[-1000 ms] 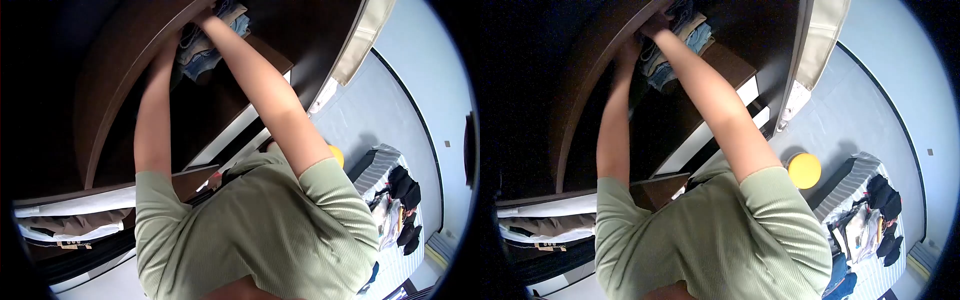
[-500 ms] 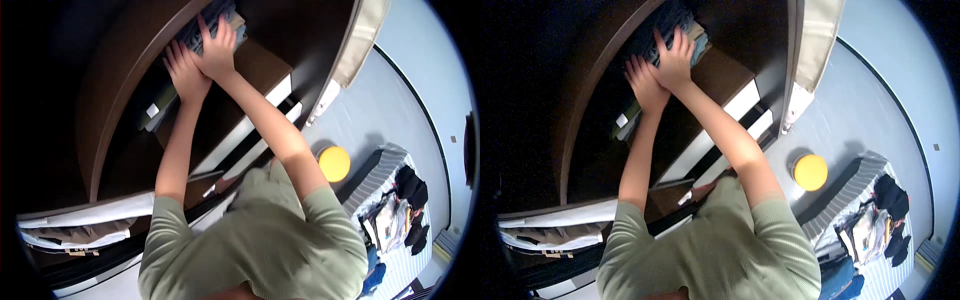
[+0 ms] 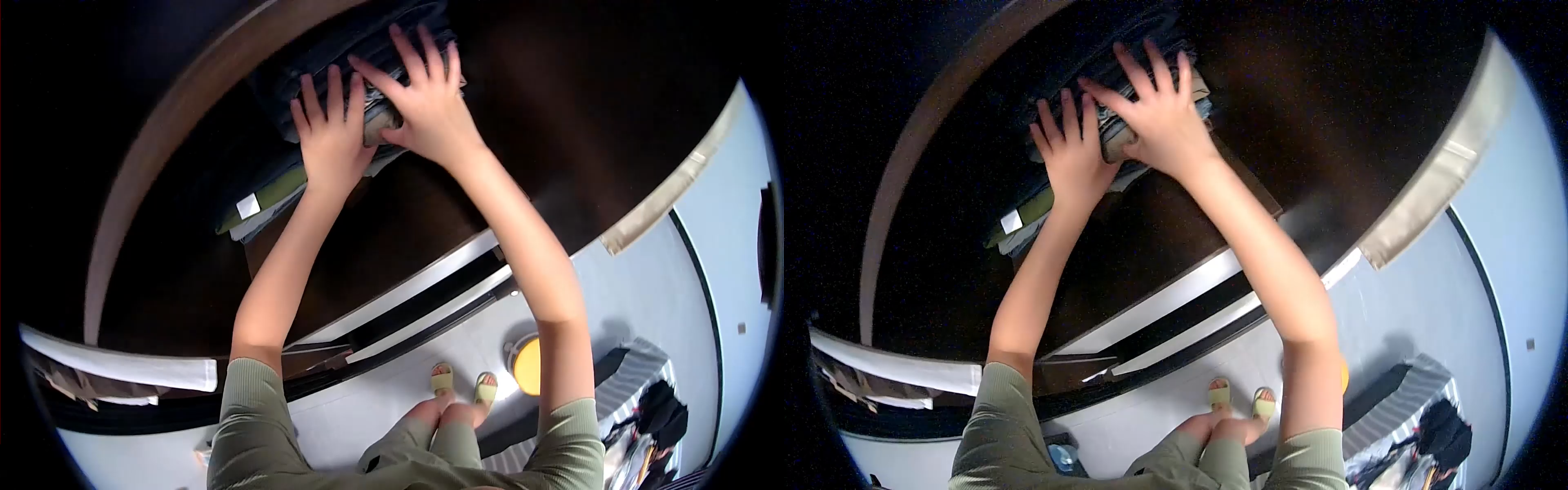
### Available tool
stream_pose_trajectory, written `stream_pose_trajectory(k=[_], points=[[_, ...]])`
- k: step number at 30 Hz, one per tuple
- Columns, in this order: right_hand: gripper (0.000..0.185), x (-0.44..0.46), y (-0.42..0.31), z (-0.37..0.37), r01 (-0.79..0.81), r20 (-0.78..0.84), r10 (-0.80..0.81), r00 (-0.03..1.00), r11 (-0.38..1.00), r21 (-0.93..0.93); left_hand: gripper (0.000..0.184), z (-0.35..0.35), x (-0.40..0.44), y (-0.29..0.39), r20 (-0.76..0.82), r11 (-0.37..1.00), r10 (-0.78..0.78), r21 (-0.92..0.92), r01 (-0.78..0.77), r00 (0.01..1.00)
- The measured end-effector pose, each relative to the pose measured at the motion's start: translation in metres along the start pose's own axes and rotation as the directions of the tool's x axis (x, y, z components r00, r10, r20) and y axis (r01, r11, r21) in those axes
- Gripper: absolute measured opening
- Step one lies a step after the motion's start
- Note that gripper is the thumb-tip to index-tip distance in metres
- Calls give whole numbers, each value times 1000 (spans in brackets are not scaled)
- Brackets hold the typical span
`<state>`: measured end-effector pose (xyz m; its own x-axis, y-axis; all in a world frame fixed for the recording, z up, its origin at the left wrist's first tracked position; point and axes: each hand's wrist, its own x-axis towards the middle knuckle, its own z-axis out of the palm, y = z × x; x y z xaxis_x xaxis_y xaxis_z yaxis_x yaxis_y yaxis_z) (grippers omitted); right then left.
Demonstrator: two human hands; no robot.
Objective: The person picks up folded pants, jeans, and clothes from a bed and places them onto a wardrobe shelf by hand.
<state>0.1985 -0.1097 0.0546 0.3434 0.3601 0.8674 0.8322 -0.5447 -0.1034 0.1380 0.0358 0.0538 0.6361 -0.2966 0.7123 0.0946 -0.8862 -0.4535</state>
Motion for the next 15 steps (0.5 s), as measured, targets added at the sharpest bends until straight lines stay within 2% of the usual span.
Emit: stream_pose_trajectory(k=[3,5,8,10,12,13,15], points=[[96,5,7,9,67,-21,-68,997,997,-36,94,-1,-6,2,27,1000,-27,3,27,999],[96,2,9,7,106,-52,-107,993,994,-33,93,2,-11,5,-21,999,-43,-17,43,999],[95,4,19,27,220,-227,-261,938,957,-189,92,7,-11,5,-102,999,-35,-8,34,994],[89,11,21,45,220,-290,-279,915,950,-220,89,11,-12,-1,-103,1000,4,20,-2,995],[79,11,4,25,163,-116,-166,979,986,-37,85,16,-11,-3,-98,999,16,41,-12,995],[69,15,1,22,164,-157,-165,974,986,-22,84,18,-10,-2,-139,999,8,48,-2,990],[51,23,-7,12,163,-233,-157,960,987,8,87,15,-12,-3,-125,1000,20,9,-19,992]])
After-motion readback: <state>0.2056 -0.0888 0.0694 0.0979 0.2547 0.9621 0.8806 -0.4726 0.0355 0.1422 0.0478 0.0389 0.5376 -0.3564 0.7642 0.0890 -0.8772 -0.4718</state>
